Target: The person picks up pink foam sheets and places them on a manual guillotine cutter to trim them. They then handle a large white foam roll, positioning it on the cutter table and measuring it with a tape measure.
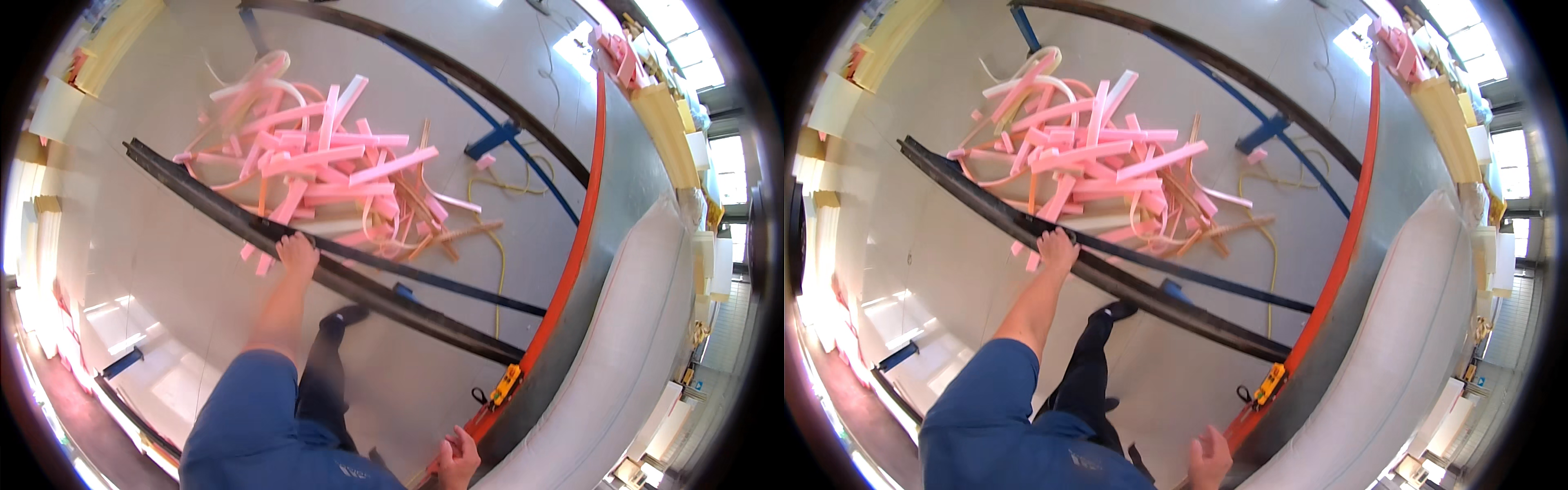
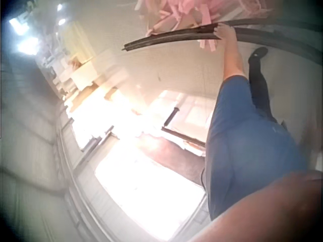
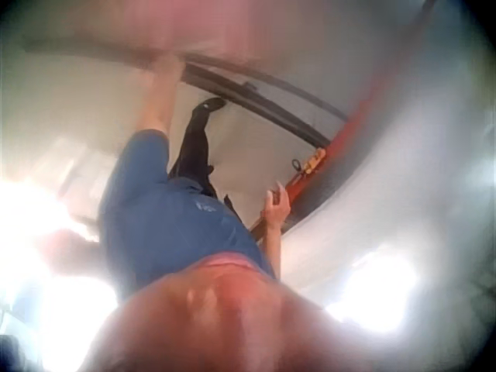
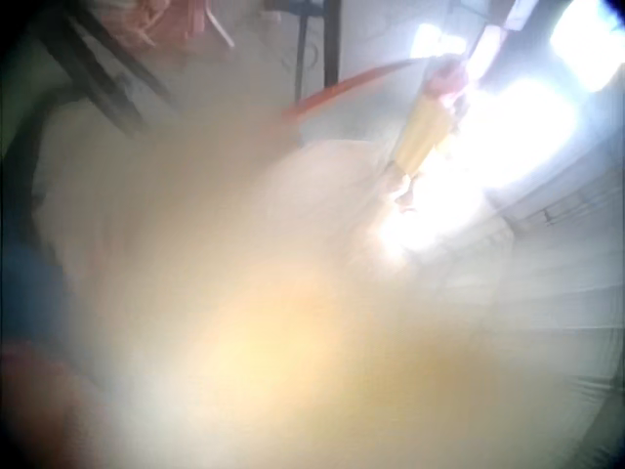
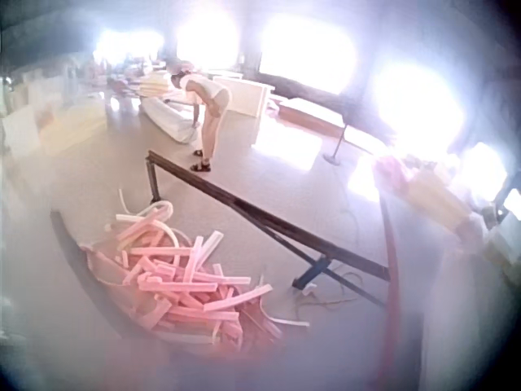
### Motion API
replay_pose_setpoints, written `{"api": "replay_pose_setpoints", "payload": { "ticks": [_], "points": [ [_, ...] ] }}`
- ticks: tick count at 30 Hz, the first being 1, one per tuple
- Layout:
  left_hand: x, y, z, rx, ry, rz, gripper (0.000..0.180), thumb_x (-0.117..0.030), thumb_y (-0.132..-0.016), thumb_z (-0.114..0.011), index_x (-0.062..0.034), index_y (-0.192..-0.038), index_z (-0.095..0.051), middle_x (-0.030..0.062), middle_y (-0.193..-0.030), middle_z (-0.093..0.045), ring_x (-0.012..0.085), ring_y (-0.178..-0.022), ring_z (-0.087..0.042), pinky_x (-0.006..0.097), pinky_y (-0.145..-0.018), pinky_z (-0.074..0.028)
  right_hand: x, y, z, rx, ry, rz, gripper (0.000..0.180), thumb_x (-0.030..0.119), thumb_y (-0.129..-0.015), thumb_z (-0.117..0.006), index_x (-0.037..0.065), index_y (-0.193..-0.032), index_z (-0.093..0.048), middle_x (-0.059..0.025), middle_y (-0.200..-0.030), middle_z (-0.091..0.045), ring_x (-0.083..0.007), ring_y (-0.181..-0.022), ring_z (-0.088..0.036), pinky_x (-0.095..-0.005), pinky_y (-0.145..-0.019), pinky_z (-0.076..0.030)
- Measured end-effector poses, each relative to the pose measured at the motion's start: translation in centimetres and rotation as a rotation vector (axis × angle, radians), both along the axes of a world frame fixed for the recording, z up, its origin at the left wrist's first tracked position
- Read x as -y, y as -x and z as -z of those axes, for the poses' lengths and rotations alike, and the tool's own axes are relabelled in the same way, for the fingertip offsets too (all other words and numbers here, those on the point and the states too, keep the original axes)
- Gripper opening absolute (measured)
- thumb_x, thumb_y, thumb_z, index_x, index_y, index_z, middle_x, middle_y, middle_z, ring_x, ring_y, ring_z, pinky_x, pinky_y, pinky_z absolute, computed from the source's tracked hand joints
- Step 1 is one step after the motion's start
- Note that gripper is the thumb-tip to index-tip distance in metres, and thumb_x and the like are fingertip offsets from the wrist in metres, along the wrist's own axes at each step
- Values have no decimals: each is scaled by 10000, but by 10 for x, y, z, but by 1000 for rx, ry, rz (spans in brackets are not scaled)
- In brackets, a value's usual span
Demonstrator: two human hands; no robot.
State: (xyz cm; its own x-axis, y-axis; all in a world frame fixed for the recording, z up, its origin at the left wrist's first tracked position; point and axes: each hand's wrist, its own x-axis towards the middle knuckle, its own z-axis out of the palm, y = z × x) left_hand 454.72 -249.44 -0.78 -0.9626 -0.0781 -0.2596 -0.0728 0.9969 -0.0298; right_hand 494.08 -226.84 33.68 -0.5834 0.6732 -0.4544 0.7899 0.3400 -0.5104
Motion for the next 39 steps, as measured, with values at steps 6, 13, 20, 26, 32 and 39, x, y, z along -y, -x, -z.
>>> {"api": "replay_pose_setpoints", "payload": {
  "ticks": [6, 13, 20, 26, 32, 39],
  "points": [
    [13, 3, -13, 43, -72, -142, 460, -353, -686, -780, -77, -1011, -606, 107, -982, -656, 261, -1036, -571, 416, -880, -435, -8, 5, 5, -56, -120, -78, 375, 142, -839, -667, 34, -1196, -626, -138, -1006, -689, -237, -886, -672, -350, -788, -532],
    [-28, -74, -126, 352, -726, -46, 503, -407, -594, -811, -80, -952, -673, 149, -927, -672, 298, -879, -640, 415, -753, -527, 20, -47, 28, -193, -5, 212, 300, 147, -854, -646, 18, -1124, -651, -154, -985, -694, -246, -877, -683, -353, -784, -539],
    [-160, -287, -300, 468, -1108, 1538, 595, -300, -649, -841, -129, -1177, -625, 62, -1005, -642, 286, -935, -610, 369, -828, -511, 4, -74, -13, -738, 1046, 979, 498, 381, -984, -493, -38, -1243, -567, -122, -1114, -657, -232, -1096, -601, -348, -909, -495],
    [-205, -421, -370, 583, -1406, 1702, 490, -297, -771, -756, -130, -1209, -614, 67, -971, -656, 279, -907, -619, 364, -789, -510, 20, -213, -25, -1022, 582, 852, 507, 356, -1004, -460, -64, -1280, -531, -113, -1032, -679, -200, -897, -664, -314, -808, -516],
    [-215, -507, -387, 1219, -845, 1555, 350, -244, -862, -692, -106, -1182, -652, 67, -854, -689, 154, -796, -644, 299, -735, -498, 65, -299, -27, -724, -373, 638, 684, 346, -929, -560, -88, -1407, -335, -173, -1076, -664, -209, -854, -681, -314, -773, -526],
    [-249, -564, -415, 1229, -688, 1521, 331, -286, -831, -739, -40, -1045, -682, 74, -855, -698, 139, -787, -644, 286, -720, -509, 53, -340, -23, -745, -596, 672, 797, 246, -860, -561, -63, -1477, -164, -207, -1197, -601, -267, -911, -655, -346, -790, -520]
  ]
}}
